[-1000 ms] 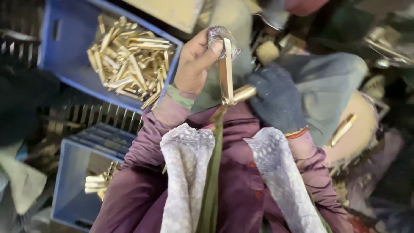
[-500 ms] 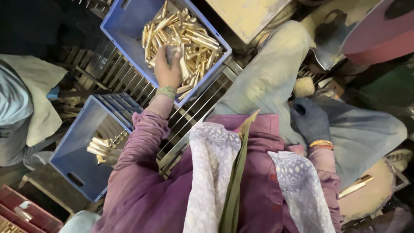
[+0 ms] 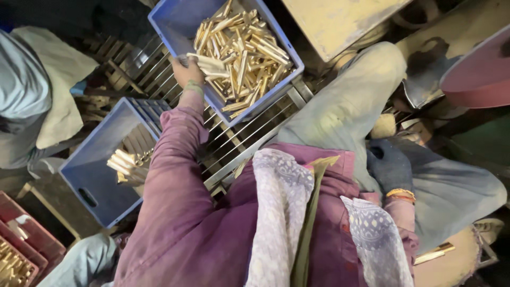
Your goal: The person holds a L-shaped metal handle and presses it against a rotating abrasive belt and a polishing wheel, repeatedly turning the object to treat different sides before placing it in a bin.
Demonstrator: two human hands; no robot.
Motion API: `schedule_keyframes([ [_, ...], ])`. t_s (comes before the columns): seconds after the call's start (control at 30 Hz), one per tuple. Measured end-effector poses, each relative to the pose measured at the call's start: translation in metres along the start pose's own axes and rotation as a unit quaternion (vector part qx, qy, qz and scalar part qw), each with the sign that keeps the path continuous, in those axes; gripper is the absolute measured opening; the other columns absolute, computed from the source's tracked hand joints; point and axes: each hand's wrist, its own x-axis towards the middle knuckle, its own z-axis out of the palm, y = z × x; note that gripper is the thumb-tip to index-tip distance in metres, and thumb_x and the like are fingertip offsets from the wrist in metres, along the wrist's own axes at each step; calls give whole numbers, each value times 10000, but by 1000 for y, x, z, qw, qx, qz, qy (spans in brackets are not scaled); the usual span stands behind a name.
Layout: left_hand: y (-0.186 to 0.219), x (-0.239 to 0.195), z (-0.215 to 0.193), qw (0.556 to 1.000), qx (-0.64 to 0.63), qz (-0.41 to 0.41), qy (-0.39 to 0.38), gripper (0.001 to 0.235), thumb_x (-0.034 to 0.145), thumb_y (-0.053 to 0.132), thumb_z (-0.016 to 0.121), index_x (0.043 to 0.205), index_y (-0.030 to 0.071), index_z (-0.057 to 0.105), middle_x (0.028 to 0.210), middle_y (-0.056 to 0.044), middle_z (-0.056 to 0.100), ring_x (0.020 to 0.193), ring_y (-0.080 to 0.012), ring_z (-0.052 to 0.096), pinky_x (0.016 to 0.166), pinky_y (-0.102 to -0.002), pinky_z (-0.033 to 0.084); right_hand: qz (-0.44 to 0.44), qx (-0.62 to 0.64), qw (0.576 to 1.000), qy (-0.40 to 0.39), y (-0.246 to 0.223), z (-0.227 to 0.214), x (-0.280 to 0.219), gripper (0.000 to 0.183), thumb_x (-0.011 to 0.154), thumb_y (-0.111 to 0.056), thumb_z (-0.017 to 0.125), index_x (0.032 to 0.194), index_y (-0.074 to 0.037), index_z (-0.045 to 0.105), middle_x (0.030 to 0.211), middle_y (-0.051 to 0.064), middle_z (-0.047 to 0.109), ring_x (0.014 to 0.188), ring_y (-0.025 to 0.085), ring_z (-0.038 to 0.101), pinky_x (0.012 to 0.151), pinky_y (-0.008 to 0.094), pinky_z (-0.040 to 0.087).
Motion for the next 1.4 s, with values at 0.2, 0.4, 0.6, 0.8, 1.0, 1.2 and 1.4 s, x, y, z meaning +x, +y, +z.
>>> schedule_keyframes([
  [0.2,-18,-67,-8,988,-73,-127,-51,284,855,153,739,1040,-32,630,945,-194,693,828,-346,695,787,-465,527,-25,13,999,20,0,-1,-2,356,915,-329,713,1194,-107,706,1098,180,726,1038,384,681,850,469,531],
  [0.4,-17,-193,2,971,-20,-57,-230,388,822,272,799,1035,-40,711,925,-190,745,804,-273,701,703,-386,556,11,20,1000,7,-10,-4,-2,351,898,-331,719,1166,-104,710,1079,179,727,1016,373,692,855,455,538],
  [0.6,45,-205,39,887,-172,-171,-392,275,930,288,687,1017,28,709,818,-75,716,570,-155,624,463,-302,481,2,20,1000,14,-4,-2,-3,357,885,-331,715,1170,-116,711,1068,176,727,1000,368,698,860,451,542],
  [0.8,231,-234,20,783,-255,-87,-560,251,993,272,656,1093,48,704,810,9,663,616,-68,584,476,-225,412,-21,24,998,49,9,6,-2,327,900,-306,657,1178,-141,704,1104,172,727,1012,395,675,862,467,539],
  [1.0,291,-336,53,543,-216,-14,-811,262,1014,274,646,1151,52,672,869,-6,688,677,-67,613,524,-227,461,-10,-10,991,135,0,-37,-30,414,870,-373,705,1138,-58,706,1012,199,717,950,432,658,809,533,507],
  [1.2,218,-414,133,507,-156,311,-789,223,1072,184,720,1203,3,717,1116,-76,742,1026,-161,684,896,-313,527,96,22,893,439,40,-82,-113,330,973,-265,760,1214,-49,696,1196,172,717,1115,391,659,973,465,528],
  [1.4,219,-423,134,453,-59,43,-888,214,971,124,690,1148,7,668,951,-47,692,773,-108,652,594,-254,544,331,112,783,514,126,5,-189,494,937,-337,771,1285,-8,649,1252,192,689,1171,355,654,1008,425,508],
])
